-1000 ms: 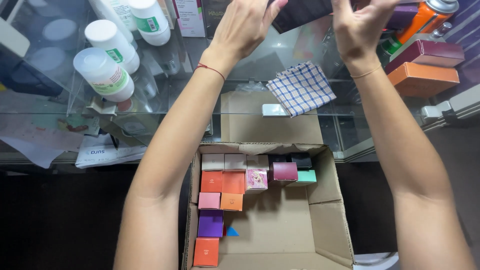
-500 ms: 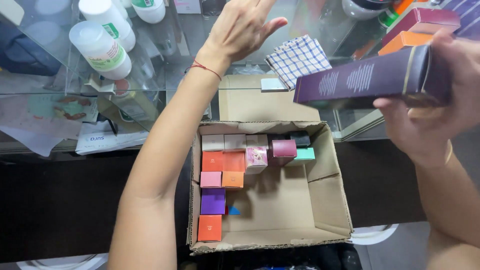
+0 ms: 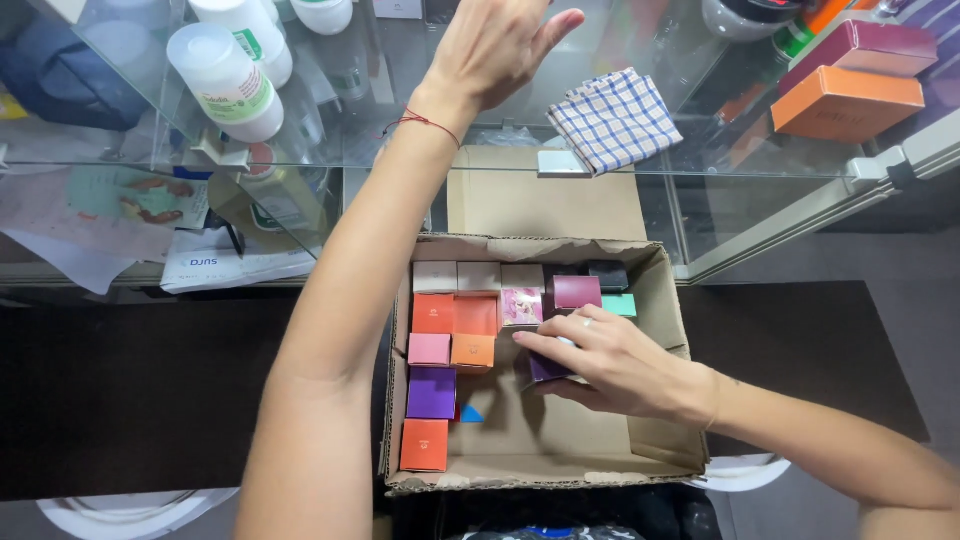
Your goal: Packing and organizing various small cosmetic product boxes into a cardboard shipping container on a glass counter.
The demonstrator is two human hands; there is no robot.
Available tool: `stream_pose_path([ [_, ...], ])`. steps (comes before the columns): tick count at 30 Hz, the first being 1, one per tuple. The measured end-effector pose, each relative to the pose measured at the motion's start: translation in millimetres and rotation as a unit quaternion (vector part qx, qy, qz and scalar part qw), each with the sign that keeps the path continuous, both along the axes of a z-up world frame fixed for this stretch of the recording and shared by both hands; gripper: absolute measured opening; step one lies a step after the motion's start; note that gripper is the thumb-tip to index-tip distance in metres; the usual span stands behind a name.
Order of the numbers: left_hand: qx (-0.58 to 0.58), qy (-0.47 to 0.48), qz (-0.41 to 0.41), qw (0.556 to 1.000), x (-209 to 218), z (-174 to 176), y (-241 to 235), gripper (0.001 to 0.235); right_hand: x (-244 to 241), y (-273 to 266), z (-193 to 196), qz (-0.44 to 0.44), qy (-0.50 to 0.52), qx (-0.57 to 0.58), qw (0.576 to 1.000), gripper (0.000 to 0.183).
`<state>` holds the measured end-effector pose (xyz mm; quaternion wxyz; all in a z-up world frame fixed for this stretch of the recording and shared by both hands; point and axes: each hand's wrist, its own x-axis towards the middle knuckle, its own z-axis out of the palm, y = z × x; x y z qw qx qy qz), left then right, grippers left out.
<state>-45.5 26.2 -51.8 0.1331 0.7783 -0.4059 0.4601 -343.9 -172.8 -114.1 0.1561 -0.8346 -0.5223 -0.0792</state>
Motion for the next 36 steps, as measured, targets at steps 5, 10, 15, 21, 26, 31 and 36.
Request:
stream_pose_path([
  [5,-0.013,-0.009,0.005,1.0,3.8,-3.0,-0.3,0.048,2.9,10.5,-31.3,-0.025,-0.076,-0.092,0.993,0.057],
  [10,-0.012,-0.002,0.0,1.0,3.3,-1.8,-0.1,0.048,7.3,-8.7,-33.5,-0.076,-0.023,-0.132,0.988,0.06],
  [15,-0.008,-0.005,-0.012,1.0,0.8,1.3,0.3,0.047,9.6,-23.4,-28.7,-0.146,0.009,-0.123,0.981,0.054],
  [21,-0.017,0.072,-0.05,0.996,-9.6,12.4,-0.2,0.032,5.0,-1.1,-31.4,-0.11,0.035,-0.116,0.987,0.06],
  [26,-0.03,0.09,-0.072,0.993,-17.3,19.2,2.1,0.025,2.8,8.4,-20.4,-0.112,0.063,-0.161,0.979,0.055],
  [31,-0.025,0.088,-0.08,0.993,-16.1,17.4,-0.3,0.029,-6.9,24.7,-18.0,-0.086,0.102,-0.154,0.979,0.049],
  [36,-0.029,0.088,-0.076,0.993,-18.7,19.3,2.0,0.026,4.1,42.3,-52.4,-0.068,0.01,-0.069,0.995,0.045],
])
